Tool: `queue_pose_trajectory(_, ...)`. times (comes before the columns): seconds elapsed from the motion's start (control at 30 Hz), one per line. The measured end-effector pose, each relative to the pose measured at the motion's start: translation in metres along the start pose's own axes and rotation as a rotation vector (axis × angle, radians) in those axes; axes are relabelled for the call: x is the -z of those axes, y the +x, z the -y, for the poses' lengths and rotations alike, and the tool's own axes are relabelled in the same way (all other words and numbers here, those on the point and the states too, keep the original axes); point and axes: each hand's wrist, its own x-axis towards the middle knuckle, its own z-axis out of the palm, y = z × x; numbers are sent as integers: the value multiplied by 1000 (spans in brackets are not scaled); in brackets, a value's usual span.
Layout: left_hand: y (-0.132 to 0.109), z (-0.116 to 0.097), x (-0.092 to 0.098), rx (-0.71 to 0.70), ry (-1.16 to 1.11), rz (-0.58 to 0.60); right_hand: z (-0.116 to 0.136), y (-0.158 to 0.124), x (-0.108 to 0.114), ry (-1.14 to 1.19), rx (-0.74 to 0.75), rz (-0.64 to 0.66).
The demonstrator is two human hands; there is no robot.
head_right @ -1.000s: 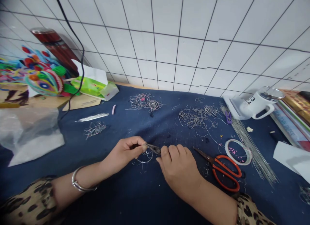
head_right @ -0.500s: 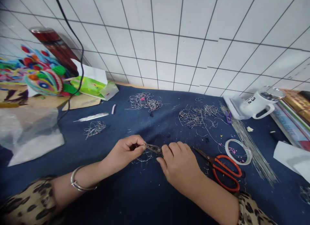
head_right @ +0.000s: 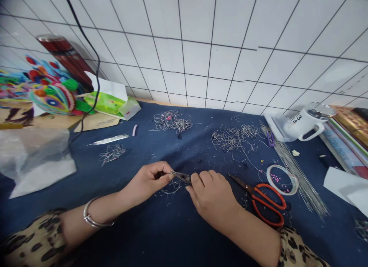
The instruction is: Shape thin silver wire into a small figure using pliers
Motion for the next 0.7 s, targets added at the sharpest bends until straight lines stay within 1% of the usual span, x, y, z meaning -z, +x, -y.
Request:
queue_pose_trajectory(0.2,0,0,1,31,-144,22,0,0,-2,242,-113,25)
queue_pose_trajectory(0.43,1,0,2,-8,-203,25,-1,4,3,526,-260,152)
queue_pose_trajectory(0.6,0,0,3,-17,-180,30,0,7,6,668,-290,219)
queue_pose_trajectory(0.7,-1,0,3,-13,-157,36,0,9,8,700,-280,241)
